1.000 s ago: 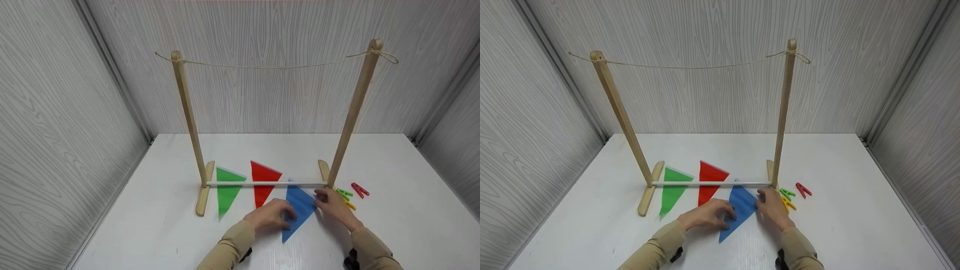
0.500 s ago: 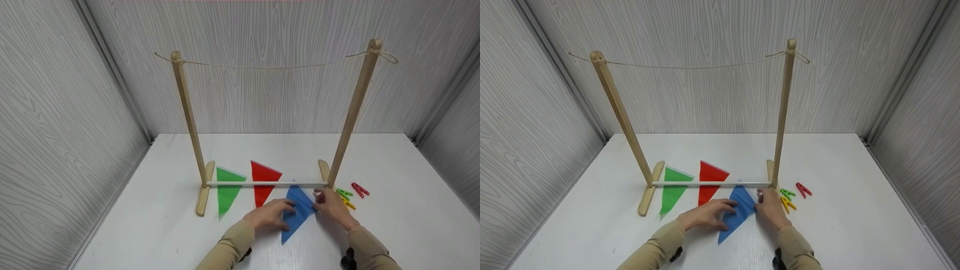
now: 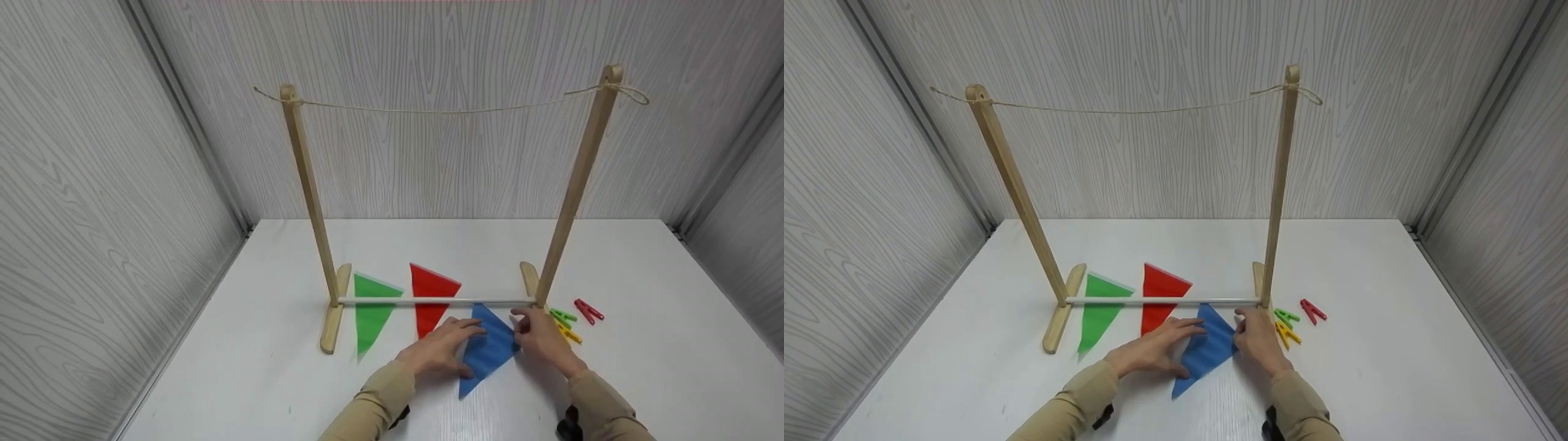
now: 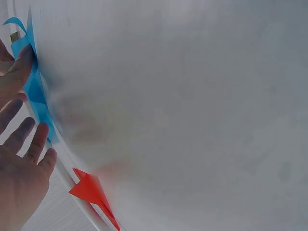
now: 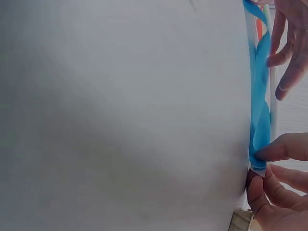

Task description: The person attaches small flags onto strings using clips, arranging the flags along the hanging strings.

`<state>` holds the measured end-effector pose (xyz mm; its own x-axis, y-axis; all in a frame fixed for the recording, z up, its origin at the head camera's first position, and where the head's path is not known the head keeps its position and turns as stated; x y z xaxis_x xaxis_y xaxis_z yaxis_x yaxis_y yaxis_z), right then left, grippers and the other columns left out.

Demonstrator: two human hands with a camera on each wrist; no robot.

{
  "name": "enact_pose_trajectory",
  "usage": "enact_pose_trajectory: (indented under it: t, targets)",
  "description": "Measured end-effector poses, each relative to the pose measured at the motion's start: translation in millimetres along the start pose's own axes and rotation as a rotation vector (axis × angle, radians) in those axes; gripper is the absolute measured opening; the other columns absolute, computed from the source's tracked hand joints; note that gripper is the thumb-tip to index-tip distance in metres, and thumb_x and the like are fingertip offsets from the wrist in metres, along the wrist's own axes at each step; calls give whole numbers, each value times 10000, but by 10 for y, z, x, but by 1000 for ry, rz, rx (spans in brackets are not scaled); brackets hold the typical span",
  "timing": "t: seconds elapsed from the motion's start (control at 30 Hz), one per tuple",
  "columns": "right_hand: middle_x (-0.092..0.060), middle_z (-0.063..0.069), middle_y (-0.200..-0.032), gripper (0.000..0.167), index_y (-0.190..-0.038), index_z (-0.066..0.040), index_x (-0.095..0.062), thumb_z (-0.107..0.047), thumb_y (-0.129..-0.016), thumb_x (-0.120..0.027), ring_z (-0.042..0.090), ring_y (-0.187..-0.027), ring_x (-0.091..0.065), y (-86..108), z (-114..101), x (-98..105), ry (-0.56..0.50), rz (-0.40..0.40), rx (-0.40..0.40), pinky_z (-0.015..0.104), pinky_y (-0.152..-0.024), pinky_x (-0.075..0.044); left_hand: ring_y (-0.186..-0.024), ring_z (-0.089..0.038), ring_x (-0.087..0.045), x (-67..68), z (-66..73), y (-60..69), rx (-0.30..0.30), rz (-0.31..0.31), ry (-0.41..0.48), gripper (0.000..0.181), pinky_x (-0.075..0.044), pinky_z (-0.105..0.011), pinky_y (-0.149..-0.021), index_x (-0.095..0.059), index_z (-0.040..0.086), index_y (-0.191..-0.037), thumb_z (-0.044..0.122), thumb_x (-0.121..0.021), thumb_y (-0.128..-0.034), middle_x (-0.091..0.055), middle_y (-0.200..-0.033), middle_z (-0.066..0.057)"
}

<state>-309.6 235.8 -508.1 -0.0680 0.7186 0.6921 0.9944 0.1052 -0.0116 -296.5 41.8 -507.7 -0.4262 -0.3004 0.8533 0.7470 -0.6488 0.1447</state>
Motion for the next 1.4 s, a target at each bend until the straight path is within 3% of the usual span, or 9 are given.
enact_pose_trajectory:
  t: [0.2,0.4,0.63,0.83,1.0,1.17,1.4]
  targets:
    - [-673,158,-966,484,-1329,66,-576,-11,-862,-680,210,-827,-600,23,-17,49,13,38,3,323,-778,-571,-1498,-186,-330,24,2,12,-32,27,-78,843,-324,-399,-1236,-341,354,-1556,400,-792,-845,-346,-1633,77]
    - [-643,137,-930,478,-1329,49,-582,14,-859,-662,218,-825,-595,28,-23,155,23,134,44,235,-711,-498,-1558,-259,-233,77,-45,25,-50,67,-36,899,-214,-459,-1277,-294,311,-1584,400,-795,-842,-302,-1661,41]
    - [-645,108,-920,499,-1330,7,-606,108,-842,-624,167,-822,-590,24,-71,249,-75,278,141,150,-744,-474,-1534,-240,-249,148,-114,36,-12,157,37,903,-321,-476,-1231,-284,253,-1594,409,-778,-854,-295,-1662,15]
    - [-640,79,-898,566,-1377,-47,-586,154,-848,-599,62,-817,-585,42,-135,257,-207,325,239,86,-803,-483,-1520,-245,-275,181,-191,60,60,186,272,858,-351,-533,-1201,-286,244,-1591,465,-718,-883,-317,-1648,-2]
    - [-648,114,-897,609,-1387,-33,-575,220,-834,-592,98,-812,-620,50,-210,225,-323,324,326,68,-840,-504,-1402,-281,-475,196,-217,31,82,198,483,757,-443,-523,-1130,-368,146,-1550,477,-656,-933,-516,-1510,-81]
    - [-633,205,-891,623,-1375,50,-554,282,-798,-578,206,-812,-634,50,-269,185,-365,340,387,87,-863,-523,-1233,-269,-621,225,-208,5,74,224,609,577,-531,-441,-1040,-565,72,-1409,440,-629,-970,-655,-1345,-103]
    - [-647,136,-917,635,-1408,-4,-544,253,-829,-589,133,-846,-647,57,-267,179,-402,299,389,87,-884,-519,-911,-192,-707,264,-205,9,41,290,744,339,-605,-322,-864,-707,-8,-1211,235,-668,-978,-755,-1077,-134]
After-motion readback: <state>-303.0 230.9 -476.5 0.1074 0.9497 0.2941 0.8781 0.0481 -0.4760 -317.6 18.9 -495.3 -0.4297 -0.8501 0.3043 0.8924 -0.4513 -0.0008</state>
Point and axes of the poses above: each hand's wrist, its own y-axis away from the middle knuckle, its own x-axis out of the back of the hand, z = x × y, the point moved 6 cm from there along -y, towards the middle knuckle
